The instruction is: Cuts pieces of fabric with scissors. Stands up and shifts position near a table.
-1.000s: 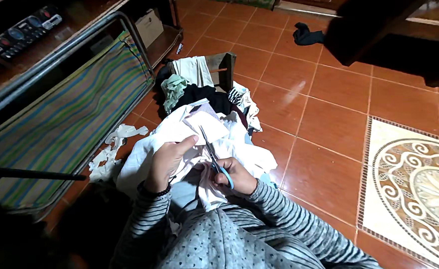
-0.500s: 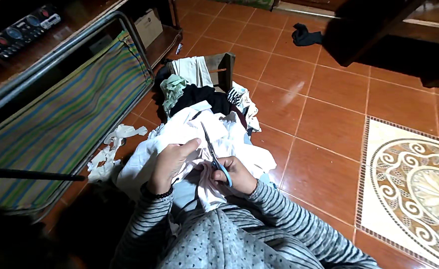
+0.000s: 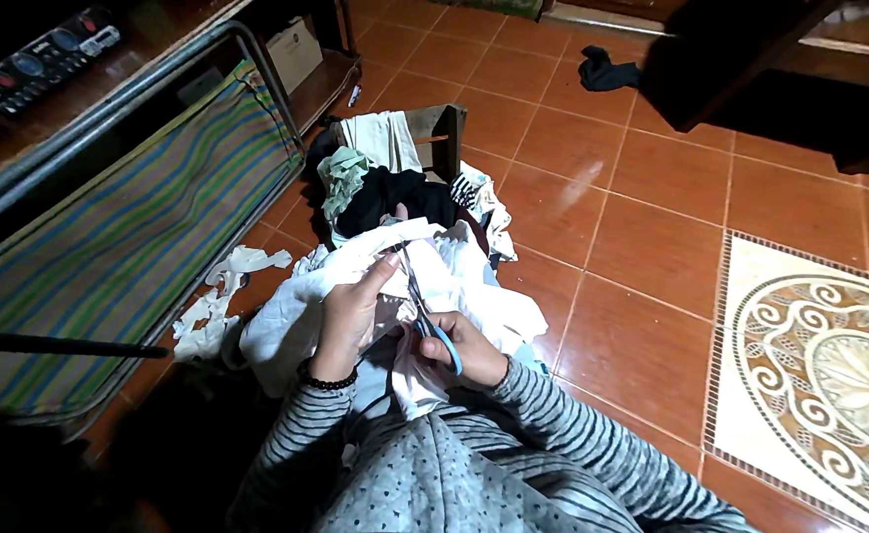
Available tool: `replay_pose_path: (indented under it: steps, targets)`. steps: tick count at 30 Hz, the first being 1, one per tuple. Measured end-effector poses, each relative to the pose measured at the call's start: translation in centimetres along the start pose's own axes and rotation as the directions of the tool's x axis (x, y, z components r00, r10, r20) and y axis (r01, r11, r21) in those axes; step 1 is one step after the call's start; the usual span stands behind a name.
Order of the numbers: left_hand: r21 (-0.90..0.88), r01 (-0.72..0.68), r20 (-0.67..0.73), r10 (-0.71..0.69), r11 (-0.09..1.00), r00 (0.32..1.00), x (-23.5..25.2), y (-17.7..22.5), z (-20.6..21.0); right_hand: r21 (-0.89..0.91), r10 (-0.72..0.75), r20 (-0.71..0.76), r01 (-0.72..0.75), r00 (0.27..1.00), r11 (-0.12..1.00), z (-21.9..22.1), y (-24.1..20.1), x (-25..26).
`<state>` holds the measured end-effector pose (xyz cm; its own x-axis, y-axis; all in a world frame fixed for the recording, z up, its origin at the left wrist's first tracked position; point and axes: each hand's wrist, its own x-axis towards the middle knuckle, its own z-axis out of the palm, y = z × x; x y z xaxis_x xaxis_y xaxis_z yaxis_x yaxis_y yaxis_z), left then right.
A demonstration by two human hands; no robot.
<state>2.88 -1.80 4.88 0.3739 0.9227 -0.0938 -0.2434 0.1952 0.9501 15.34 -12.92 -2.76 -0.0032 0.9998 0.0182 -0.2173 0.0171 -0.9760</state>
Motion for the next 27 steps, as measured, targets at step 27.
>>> replay_pose_path:
  steps: [27]
  targets:
    - [0.05, 0.086, 0.049, -0.089, 0.995, 0.995, -0.7, -0.88, 0.95, -0.015, -0.068, -0.047, 0.067, 0.997, 0.998, 0.58, -0.25, 0.38]
